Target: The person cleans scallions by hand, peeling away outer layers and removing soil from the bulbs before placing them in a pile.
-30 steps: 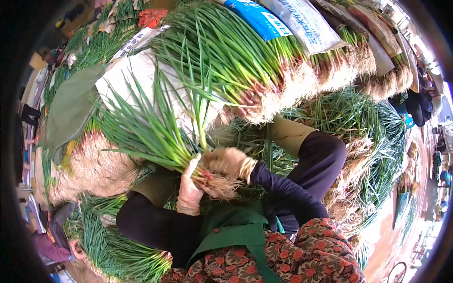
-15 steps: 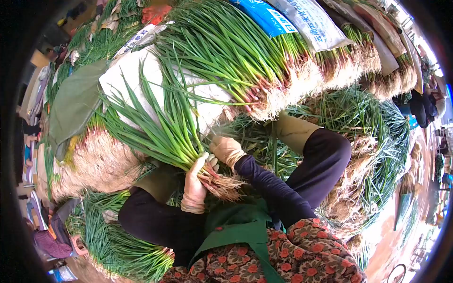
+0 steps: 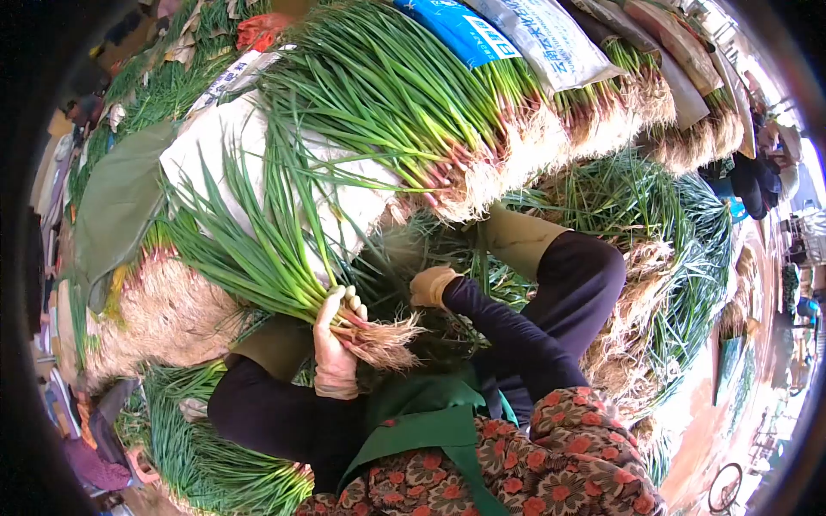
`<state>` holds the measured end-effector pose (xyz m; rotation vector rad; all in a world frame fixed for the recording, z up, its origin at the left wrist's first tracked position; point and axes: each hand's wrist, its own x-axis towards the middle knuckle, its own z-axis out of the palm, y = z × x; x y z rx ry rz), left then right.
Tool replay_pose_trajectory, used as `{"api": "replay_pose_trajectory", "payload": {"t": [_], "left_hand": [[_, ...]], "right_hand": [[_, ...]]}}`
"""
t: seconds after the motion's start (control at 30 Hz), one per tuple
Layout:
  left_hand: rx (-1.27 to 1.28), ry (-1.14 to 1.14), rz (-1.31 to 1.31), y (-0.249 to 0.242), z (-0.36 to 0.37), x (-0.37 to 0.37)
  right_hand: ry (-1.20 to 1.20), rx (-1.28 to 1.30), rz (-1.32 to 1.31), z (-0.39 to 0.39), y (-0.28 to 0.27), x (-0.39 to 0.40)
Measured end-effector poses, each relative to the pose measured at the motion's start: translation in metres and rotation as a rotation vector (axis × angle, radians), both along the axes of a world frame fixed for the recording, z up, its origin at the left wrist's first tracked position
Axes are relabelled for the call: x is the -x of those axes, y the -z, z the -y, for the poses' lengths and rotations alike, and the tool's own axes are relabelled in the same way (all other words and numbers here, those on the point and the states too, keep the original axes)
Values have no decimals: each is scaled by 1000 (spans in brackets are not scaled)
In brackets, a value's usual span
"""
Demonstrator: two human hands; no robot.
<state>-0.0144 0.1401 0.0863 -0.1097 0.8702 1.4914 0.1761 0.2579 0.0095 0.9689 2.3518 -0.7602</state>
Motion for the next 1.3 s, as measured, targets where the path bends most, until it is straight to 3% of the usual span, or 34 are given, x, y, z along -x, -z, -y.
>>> {"api": "replay_pose_trajectory", "payload": {"t": [0.07, 0.13, 0.2, 0.23, 0.27, 0.3, 0.33, 0.4, 0.43, 0.53, 0.6, 0.67, 0.73, 0.8, 0.87, 0.93, 1.03, 1.07, 1.13, 1.2, 1.27, 1.3], "left_hand": [[-69, -5, 6, -8, -4, -4], [-95, 128, 122, -4, -3, 1], [-213, 166, 227, 5, -1, 12], [-321, 135, 284, 14, 1, 15], [-433, 103, 346, 19, 2, 16], [-359, -1, 299, -1, 6, 12], [-513, -16, 356, 5, 6, 15], [-490, -75, 326, -10, 1, 13], [-499, -65, 326, -3, -2, 16], [-368, -74, 365, 8, -1, 16], [-228, -89, 231, -1, -1, 7], [-201, -69, 250, 11, 1, 8], [-339, 13, 306, 35, 4, 13], [-335, 45, 254, 27, 1, 12], [-174, 24, 99, 1, -1, -3], [-169, 70, 40, -2, -6, -10], [-198, 360, -393, 7, -1, -11], [-147, 336, -348, 19, 0, -10], [-45, 280, -262, 33, 2, -7], [-25, 283, -251, 28, 3, -4], [16, 195, -241, 22, 1, -5], [12, 216, -268, 2, 2, -7]], "right_hand": [[-71, -483, -370, -24, 6, -10], [400, -622, -297, -68, -37, -10], [488, -956, -385, -97, -28, -17], [474, -862, -91, -102, -21, -20], [281, -898, -157, -100, -10, -26], [81, -925, -217, -88, 5, -33], [-126, -938, -274, -73, 14, -39], [149, -304, -588, -23, -32, -24], [203, -274, -577, -12, -57, -19], [367, -561, -593, -56, -71, -18], [475, -753, -605, -100, -81, -16], [395, -1094, -367, -147, -56, -7], [388, -1075, -106, -176, -43, 8], [287, -1140, -133, -174, -44, 22], [294, -860, -265, -136, -64, 37], [106, -537, -659, -82, -81, 46], [318, 105, -613, -36, -70, 65], [381, 320, -593, -27, -68, 70], [325, -186, -675, -12, -66, 72], [301, -386, -684, 9, -68, 76], [392, -278, -683, 20, -71, 70], [620, 28, -870, 9, -37, 67]]}}
